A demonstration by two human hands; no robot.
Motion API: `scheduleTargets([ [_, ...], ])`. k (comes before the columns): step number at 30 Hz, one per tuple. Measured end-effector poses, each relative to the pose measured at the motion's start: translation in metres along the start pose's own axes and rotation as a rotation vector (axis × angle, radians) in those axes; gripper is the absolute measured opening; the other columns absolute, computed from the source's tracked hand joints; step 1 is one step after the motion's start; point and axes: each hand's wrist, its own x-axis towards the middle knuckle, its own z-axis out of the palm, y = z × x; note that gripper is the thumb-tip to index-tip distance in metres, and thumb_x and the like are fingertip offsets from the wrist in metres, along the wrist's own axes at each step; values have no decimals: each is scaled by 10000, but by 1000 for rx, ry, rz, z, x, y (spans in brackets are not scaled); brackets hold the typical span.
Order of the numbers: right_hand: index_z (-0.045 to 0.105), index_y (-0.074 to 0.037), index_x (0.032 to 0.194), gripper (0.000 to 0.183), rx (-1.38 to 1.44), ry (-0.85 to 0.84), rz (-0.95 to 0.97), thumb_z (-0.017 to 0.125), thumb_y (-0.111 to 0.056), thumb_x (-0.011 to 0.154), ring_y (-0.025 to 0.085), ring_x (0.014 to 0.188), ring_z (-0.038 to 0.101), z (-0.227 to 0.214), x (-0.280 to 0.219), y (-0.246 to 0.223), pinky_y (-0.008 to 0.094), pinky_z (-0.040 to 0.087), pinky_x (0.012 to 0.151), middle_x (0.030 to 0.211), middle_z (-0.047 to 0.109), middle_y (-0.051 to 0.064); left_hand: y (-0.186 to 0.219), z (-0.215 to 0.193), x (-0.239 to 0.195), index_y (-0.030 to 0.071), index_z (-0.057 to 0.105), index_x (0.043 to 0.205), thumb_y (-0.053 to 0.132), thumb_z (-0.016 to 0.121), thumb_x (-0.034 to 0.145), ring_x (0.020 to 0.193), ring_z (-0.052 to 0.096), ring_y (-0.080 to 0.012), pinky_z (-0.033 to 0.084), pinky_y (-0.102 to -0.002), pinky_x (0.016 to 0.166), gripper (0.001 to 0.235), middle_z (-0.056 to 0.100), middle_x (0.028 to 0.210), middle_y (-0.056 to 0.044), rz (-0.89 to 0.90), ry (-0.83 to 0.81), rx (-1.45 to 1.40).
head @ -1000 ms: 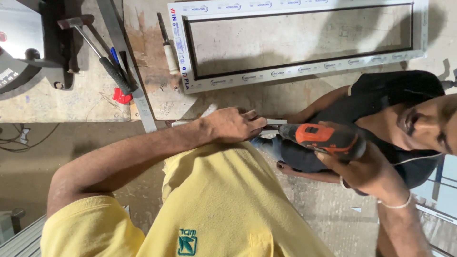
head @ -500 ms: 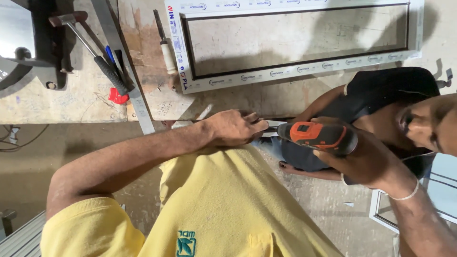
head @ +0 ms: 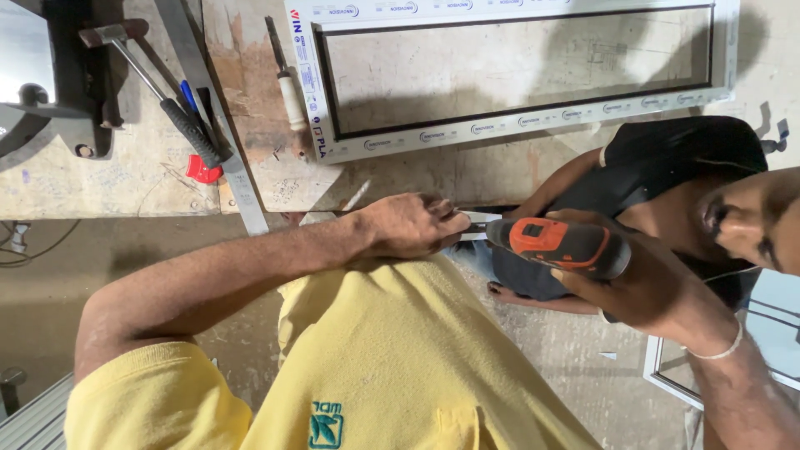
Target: The recorder is assembling and securing components of white window frames using manual tools and a power drill on a workshop table.
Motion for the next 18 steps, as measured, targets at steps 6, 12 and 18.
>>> scheduleTargets([
  [6,620,-85,1305,554,44,55,-109,769,-254,799,148,629,669,0,-1,1,338,564,582,754,731,44,-3,3,2,140,401,1246,319,424,1093,709,594,-213,623,-440,736,236,454,897,-49,-63,-136,-33],
  [12,629,-124,1349,538,-57,-6,29,787,-308,870,195,661,684,-1,-2,-2,366,577,626,787,723,90,2,-7,1,150,418,1216,338,420,1082,738,563,-189,602,-433,728,231,451,903,-39,-42,-134,-28],
  [18,623,-68,1313,561,131,62,-138,770,-214,791,147,710,707,2,-9,20,356,588,647,838,760,45,15,-43,1,191,484,1235,349,385,1066,802,582,-186,611,-400,697,251,496,955,-45,-229,-329,-233],
])
